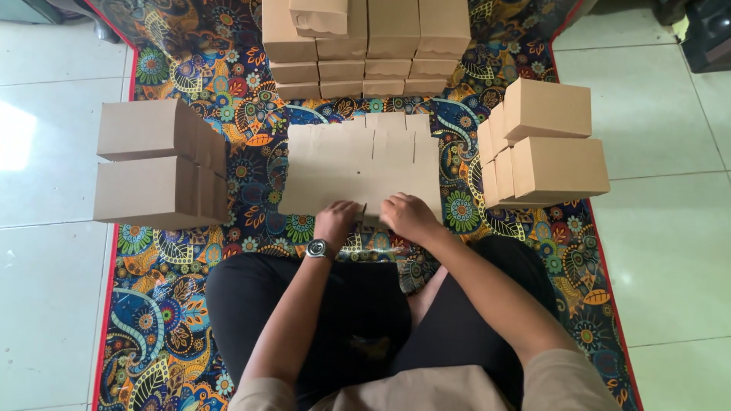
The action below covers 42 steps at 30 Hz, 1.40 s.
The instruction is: The person sits on a patterned rug and folds flat cardboard blanks into small boxes by hand. They fold the side flaps, tuck tabs into slots, and stack the finished boxes into a pile. The process is repeated for several blanks.
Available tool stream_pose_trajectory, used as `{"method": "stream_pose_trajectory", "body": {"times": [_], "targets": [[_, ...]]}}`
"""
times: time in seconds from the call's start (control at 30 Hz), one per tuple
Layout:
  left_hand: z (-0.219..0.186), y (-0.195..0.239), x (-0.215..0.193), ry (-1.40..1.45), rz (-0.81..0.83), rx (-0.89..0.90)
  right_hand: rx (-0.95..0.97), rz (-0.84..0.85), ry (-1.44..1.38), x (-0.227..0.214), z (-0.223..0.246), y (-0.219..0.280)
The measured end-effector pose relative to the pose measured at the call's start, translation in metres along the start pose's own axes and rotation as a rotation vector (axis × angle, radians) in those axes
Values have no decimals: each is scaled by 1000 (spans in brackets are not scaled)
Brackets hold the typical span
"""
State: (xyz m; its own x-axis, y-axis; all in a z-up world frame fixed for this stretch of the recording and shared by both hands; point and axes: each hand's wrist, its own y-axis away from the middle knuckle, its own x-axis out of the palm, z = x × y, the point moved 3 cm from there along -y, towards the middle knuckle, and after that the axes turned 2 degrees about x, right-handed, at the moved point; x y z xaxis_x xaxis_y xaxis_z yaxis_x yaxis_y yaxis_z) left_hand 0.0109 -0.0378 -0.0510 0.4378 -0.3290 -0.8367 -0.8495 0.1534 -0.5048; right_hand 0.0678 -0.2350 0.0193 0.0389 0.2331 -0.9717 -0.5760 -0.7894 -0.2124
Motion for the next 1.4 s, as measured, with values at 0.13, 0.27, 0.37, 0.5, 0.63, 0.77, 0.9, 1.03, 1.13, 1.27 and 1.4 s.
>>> {"method": "stream_pose_trajectory", "body": {"times": [0.13,0.27,0.37,0.5,0.63,0.77,0.9,1.03,1.13,1.27,1.4], "targets": [[21,-4,-14,169,-154,-24,160,513,-77,-82,14,-8],[37,-13,-33,302,-263,-16,198,150,-35,-84,-36,19],[8,-47,-103,377,-319,25,58,-407,-143,-93,-52,49],[0,-90,-117,242,-402,94,-5,-768,-180,-135,-29,51],[-21,-136,-151,167,-615,89,-234,-859,-3,-118,3,61],[-21,-155,-172,163,-552,-171,-304,-718,112,-132,52,40],[37,-82,-117,185,-177,-473,-322,-563,11,-85,69,20],[31,-8,-80,206,104,-456,-220,-102,-31,30,62,17],[-9,1,-52,247,445,-146,-167,70,10,83,53,18],[-17,36,21,147,669,4,-188,-6,114,127,48,29],[4,51,54,29,582,-17,-76,119,64,95,54,30]]}}
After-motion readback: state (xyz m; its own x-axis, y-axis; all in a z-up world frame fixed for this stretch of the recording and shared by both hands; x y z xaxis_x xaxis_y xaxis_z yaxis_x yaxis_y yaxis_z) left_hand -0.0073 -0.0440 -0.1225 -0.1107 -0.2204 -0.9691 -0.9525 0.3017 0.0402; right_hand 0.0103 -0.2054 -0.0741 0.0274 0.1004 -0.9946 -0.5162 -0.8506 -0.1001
